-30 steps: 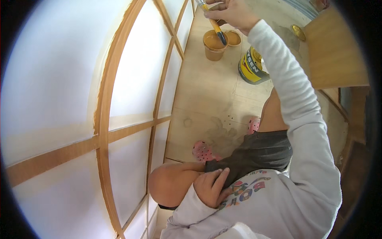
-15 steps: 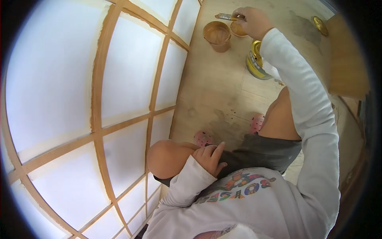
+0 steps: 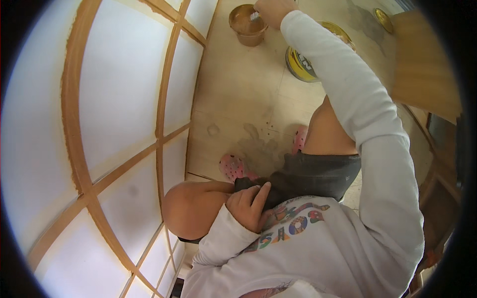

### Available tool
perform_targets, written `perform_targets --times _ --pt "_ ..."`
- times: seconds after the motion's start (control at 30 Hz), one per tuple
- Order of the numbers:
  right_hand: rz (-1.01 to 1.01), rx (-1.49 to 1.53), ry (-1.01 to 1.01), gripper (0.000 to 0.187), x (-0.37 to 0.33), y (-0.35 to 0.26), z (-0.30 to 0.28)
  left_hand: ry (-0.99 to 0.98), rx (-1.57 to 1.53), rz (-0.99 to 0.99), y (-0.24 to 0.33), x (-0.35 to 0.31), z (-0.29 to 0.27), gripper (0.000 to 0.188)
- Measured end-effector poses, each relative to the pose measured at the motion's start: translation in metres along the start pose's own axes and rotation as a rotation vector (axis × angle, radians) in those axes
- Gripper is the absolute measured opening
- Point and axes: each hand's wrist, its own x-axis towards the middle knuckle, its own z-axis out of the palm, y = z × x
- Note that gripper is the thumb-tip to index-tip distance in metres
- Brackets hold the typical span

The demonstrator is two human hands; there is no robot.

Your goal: Applying a light brown wood finish or paint to the trim of a white lattice panel using a brush and a rag.

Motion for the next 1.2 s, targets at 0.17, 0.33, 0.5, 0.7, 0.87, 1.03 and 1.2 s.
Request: perform_targets --times 0.17,0.33,0.5,0.7,0.87,1.03,1.2 --pt "0.07 -0.042 -0.128 0.017 0.016 -0.01 0.002 0.095 -0.084 0.066 -0.01 -0.016 -0.004 0.068" --pt "0.055 -0.122 -0.132 0.017 0.019 -0.013 0.01 0.129 -0.157 0.122 -0.02 -0.031 -0.005 0.066" --pt "0.047 -0.19 -0.133 0.017 0.016 -0.019 0.012 0.154 -0.164 0.116 -0.024 -0.041 -0.004 0.066" --pt "0.07 -0.171 -0.153 0.02 0.024 -0.017 0.006 0.186 -0.174 0.14 -0.025 -0.042 -0.009 0.061" --pt "0.021 -0.19 -0.07 0.02 0.008 -0.027 0.001 0.172 -0.173 0.144 -0.028 -0.04 -0.007 0.063" --pt "0.056 -0.036 -0.299 0.02 0.02 -0.01 -0.03 0.205 -0.144 0.123 -0.025 -0.043 -0.007 0.061" --pt "-0.102 0.293 -0.007 0.026 0.012 0.066 0.008 0.248 -0.157 0.151 -0.021 -0.037 -0.002 0.058"
